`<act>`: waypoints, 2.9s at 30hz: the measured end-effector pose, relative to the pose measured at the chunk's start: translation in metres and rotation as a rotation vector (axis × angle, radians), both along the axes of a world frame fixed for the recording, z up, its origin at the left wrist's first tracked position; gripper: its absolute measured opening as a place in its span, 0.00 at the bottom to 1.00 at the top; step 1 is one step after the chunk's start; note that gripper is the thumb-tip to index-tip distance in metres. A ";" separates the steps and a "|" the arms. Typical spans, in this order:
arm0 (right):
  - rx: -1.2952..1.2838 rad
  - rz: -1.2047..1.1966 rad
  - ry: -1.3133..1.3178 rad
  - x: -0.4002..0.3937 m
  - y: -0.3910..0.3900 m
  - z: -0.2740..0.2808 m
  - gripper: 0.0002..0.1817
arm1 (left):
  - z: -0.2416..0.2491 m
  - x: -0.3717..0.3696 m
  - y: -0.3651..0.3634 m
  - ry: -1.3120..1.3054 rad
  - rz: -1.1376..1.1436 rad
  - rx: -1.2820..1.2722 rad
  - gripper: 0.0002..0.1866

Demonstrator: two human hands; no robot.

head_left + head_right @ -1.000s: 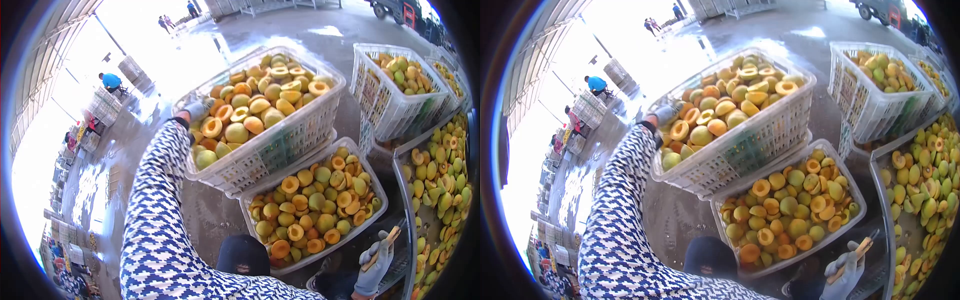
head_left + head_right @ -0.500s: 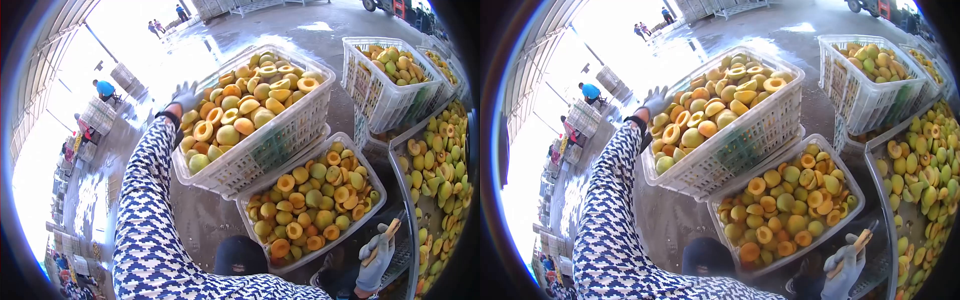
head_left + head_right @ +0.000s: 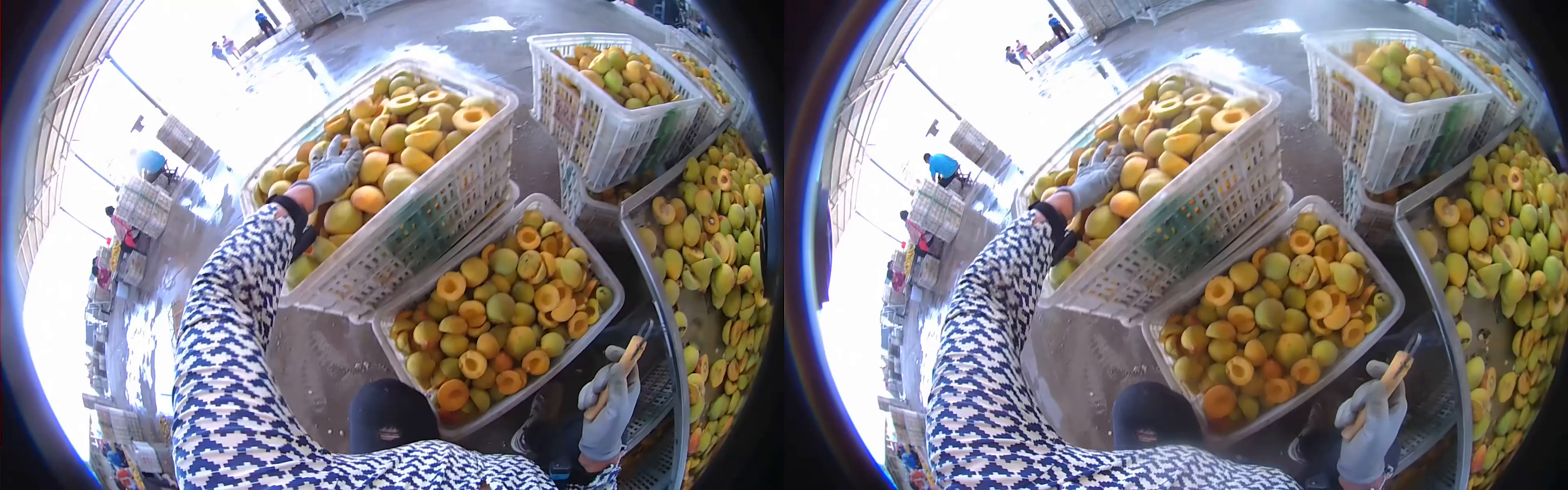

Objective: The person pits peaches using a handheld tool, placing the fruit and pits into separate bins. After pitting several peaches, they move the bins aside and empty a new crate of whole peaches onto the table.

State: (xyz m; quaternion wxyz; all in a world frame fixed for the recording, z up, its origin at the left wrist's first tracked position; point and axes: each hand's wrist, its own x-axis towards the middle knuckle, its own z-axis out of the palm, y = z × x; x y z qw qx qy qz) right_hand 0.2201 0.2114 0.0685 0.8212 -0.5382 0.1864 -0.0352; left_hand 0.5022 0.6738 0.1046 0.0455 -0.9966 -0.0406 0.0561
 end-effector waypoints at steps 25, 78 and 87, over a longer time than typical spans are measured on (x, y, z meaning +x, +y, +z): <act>0.146 0.021 0.017 0.005 -0.004 0.021 0.13 | 0.017 0.040 -0.128 0.014 -0.365 -0.181 0.35; 0.018 -0.061 0.091 0.060 -0.029 -0.027 0.15 | 0.031 0.177 -0.024 -0.033 -0.062 -0.168 0.47; 0.055 -0.009 0.169 0.069 -0.025 -0.010 0.15 | 0.007 0.197 0.002 0.031 -0.120 -0.377 0.31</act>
